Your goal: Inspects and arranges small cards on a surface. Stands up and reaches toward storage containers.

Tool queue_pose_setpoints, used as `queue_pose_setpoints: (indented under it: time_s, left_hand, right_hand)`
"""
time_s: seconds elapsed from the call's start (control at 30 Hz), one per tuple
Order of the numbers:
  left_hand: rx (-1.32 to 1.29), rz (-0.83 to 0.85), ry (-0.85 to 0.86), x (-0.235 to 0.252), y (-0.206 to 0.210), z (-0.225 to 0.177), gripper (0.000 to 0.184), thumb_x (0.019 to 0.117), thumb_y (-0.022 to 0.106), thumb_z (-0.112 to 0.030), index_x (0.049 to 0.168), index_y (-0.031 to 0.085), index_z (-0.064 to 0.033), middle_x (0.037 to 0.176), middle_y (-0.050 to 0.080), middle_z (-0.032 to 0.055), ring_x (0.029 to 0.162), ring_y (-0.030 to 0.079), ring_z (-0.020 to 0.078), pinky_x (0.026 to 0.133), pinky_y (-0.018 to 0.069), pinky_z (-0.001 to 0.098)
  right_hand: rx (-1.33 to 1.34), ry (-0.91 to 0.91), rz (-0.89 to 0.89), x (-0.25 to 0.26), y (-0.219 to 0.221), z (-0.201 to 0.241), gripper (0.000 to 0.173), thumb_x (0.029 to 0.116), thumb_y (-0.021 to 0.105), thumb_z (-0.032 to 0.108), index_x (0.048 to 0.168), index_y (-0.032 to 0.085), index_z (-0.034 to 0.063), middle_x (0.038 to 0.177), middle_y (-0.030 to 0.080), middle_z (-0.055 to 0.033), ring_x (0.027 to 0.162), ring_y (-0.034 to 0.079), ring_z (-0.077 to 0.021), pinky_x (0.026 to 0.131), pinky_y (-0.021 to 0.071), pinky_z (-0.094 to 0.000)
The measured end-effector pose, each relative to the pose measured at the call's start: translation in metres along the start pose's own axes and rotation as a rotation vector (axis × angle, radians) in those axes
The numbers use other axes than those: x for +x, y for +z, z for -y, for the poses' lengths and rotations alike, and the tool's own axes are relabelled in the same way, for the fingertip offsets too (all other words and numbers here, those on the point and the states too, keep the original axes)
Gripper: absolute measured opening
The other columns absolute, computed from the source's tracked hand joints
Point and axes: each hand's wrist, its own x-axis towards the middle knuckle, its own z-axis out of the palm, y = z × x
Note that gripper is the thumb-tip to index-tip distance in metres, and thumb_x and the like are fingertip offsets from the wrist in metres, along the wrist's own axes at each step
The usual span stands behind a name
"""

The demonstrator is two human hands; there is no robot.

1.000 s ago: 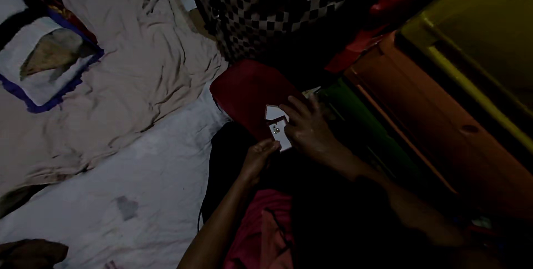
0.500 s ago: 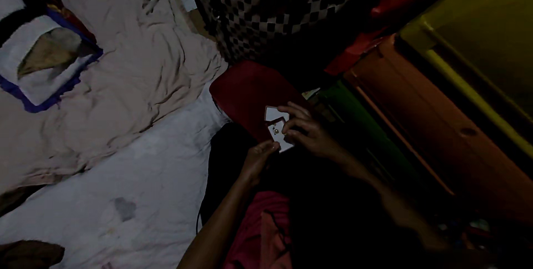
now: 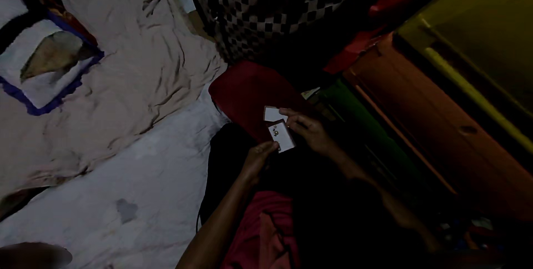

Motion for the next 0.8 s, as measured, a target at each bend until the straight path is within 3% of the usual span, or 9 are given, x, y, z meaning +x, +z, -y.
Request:
queue_pose_setpoints:
  time_s: [0.1, 0.2, 0.27, 0.3, 0.43, 0.5, 0.6, 0.67, 0.8]
  left_hand:
    - [0.037, 0.009, -0.038, 0.01, -0.001, 0.006, 0.02, 0.1068, 0.05, -0.014, 0.101, 0.067, -0.0039, 0.067, 0.054, -0.0064, 0.047, 0.039, -0.0018, 0.042, 0.0324, 0.0134]
    - [0.133, 0.02, -0.067, 0.024, -0.001, 0.014, 0.02, 0.1061, 0.052, -0.016, 0.101, 0.067, -0.0038, 0.067, 0.054, -0.0063, 0.048, 0.04, -0.0012, 0.043, 0.0331, 0.0146]
    - [0.208, 0.022, -0.074, 0.033, 0.001, 0.019, 0.02, 0.105, 0.054, -0.017, 0.106, 0.067, -0.0011, 0.076, 0.061, -0.0038, 0.057, 0.05, 0.0, 0.053, 0.0426, 0.0169]
    - [0.239, 0.041, -0.086, 0.037, 0.002, 0.02, 0.022, 0.1049, 0.055, -0.017, 0.111, 0.067, 0.0008, 0.086, 0.066, -0.001, 0.069, 0.058, 0.0019, 0.064, 0.05, 0.0199]
    - [0.356, 0.079, -0.142, 0.057, 0.01, 0.022, 0.028, 0.1054, 0.055, -0.019, 0.121, 0.064, 0.0033, 0.103, 0.068, 0.0061, 0.085, 0.061, 0.0064, 0.079, 0.052, 0.0256]
    - [0.411, 0.089, -0.144, 0.067, 0.014, 0.023, 0.029, 0.1065, 0.053, -0.019, 0.121, 0.063, 0.0037, 0.103, 0.066, 0.0064, 0.085, 0.06, 0.0063, 0.079, 0.0509, 0.0255]
    - [0.428, 0.057, -0.15, 0.079, 0.019, 0.024, 0.029, 0.1073, 0.051, -0.017, 0.122, 0.062, 0.0064, 0.107, 0.066, 0.0107, 0.089, 0.06, 0.0094, 0.084, 0.0511, 0.0278]
    - [0.455, 0.02, -0.128, 0.085, 0.02, 0.028, 0.029, 0.1067, 0.053, -0.018, 0.118, 0.064, 0.0066, 0.104, 0.067, 0.0108, 0.088, 0.061, 0.0094, 0.084, 0.0517, 0.0279]
    - [0.581, -0.052, -0.038, 0.093, 0.017, 0.033, 0.03, 0.1037, 0.06, -0.021, 0.112, 0.069, 0.0065, 0.104, 0.071, 0.0138, 0.091, 0.066, 0.0128, 0.089, 0.0528, 0.0321]
  right_hand:
    - [0.222, 0.169, 0.011, 0.0, -0.003, -0.008, 0.026, 0.1056, 0.045, 0.008, 0.115, 0.067, -0.0036, 0.141, 0.059, -0.0101, 0.121, 0.06, -0.0119, 0.101, 0.0505, -0.0309]
    - [0.279, 0.188, -0.007, 0.0, -0.006, -0.02, 0.026, 0.1055, 0.045, 0.007, 0.119, 0.065, -0.0046, 0.141, 0.059, -0.0107, 0.119, 0.06, -0.0119, 0.102, 0.0498, -0.031]
    - [0.251, 0.184, -0.032, 0.0, -0.008, -0.028, 0.026, 0.1054, 0.046, 0.007, 0.119, 0.065, -0.0057, 0.14, 0.059, -0.0116, 0.12, 0.06, -0.0116, 0.102, 0.049, -0.0303]
    - [0.231, 0.19, -0.043, -0.001, -0.01, -0.031, 0.027, 0.1056, 0.046, 0.007, 0.121, 0.064, -0.0065, 0.14, 0.059, -0.0124, 0.119, 0.06, -0.0115, 0.102, 0.0492, -0.0298]
    - [0.131, 0.228, -0.088, -0.001, -0.013, -0.039, 0.021, 0.1051, 0.048, 0.006, 0.109, 0.065, -0.0066, 0.142, 0.056, -0.0162, 0.115, 0.06, -0.014, 0.093, 0.0517, -0.0293]
    - [0.062, 0.215, -0.103, -0.001, -0.014, -0.044, 0.019, 0.1038, 0.049, 0.004, 0.106, 0.065, -0.007, 0.143, 0.055, -0.018, 0.125, 0.057, -0.0186, 0.1, 0.0505, -0.0335]
    - [-0.056, 0.2, -0.113, -0.003, -0.018, -0.052, 0.02, 0.1039, 0.052, 0.005, 0.11, 0.066, -0.0072, 0.15, 0.05, -0.0212, 0.145, 0.041, -0.0302, 0.118, 0.0358, -0.0452]
    - [-0.114, 0.215, -0.116, -0.004, -0.019, -0.055, 0.021, 0.1048, 0.053, 0.009, 0.111, 0.067, -0.0059, 0.153, 0.047, -0.021, 0.149, 0.034, -0.0341, 0.121, 0.0294, -0.049]
    - [-0.197, 0.197, -0.117, -0.007, -0.019, -0.062, 0.023, 0.1052, 0.053, 0.011, 0.112, 0.069, -0.0046, 0.151, 0.049, -0.0209, 0.151, 0.03, -0.0363, 0.123, 0.0259, -0.0495]
